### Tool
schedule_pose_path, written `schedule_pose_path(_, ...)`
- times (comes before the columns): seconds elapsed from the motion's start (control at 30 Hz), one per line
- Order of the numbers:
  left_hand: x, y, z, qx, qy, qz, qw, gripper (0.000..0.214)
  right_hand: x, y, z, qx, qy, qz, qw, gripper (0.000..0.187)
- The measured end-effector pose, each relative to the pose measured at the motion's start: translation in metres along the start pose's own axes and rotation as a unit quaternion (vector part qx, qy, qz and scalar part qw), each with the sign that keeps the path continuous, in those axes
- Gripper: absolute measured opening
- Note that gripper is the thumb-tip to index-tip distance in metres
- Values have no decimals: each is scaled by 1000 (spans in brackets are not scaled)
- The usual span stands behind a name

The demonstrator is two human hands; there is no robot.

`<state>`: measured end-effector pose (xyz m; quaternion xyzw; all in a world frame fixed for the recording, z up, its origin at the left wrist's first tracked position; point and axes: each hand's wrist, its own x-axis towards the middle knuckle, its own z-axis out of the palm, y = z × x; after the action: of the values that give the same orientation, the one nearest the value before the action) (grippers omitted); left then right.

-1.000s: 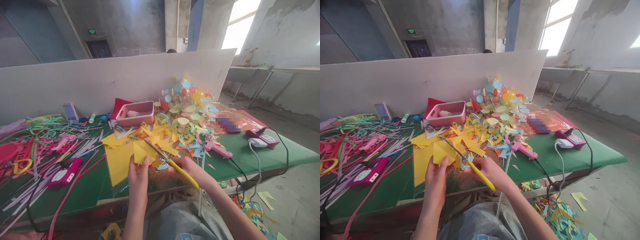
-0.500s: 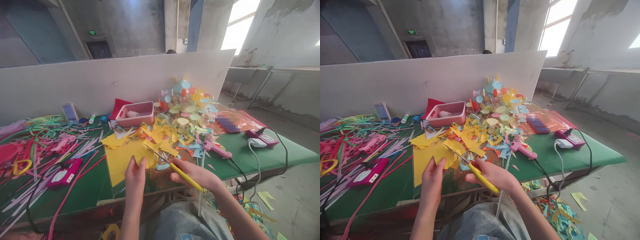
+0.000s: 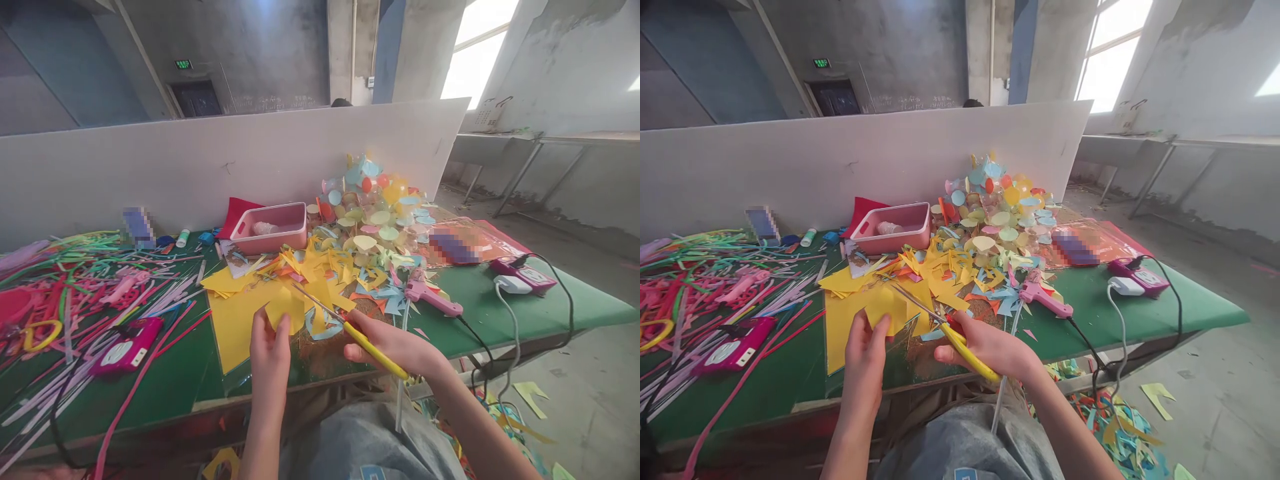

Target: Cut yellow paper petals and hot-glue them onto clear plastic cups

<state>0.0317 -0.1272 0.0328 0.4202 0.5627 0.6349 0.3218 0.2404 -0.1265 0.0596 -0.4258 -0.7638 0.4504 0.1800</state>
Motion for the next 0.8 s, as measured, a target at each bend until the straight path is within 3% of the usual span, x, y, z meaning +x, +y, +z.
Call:
schedule_pose_path(0.3, 0, 0, 0, -13, -30, -22, 999, 32, 4, 4, 3, -8, 1, -3, 1000, 51)
schedule_pose_path(0.57, 4, -7, 0, -10, -5, -16, 1000, 40, 6, 1, 4, -47, 39, 29, 998, 54)
schedule_pose_path(0.8, -5, 9, 5, -99, -34, -71, 992, 51, 9, 1, 8, -47, 56, 39, 997, 55)
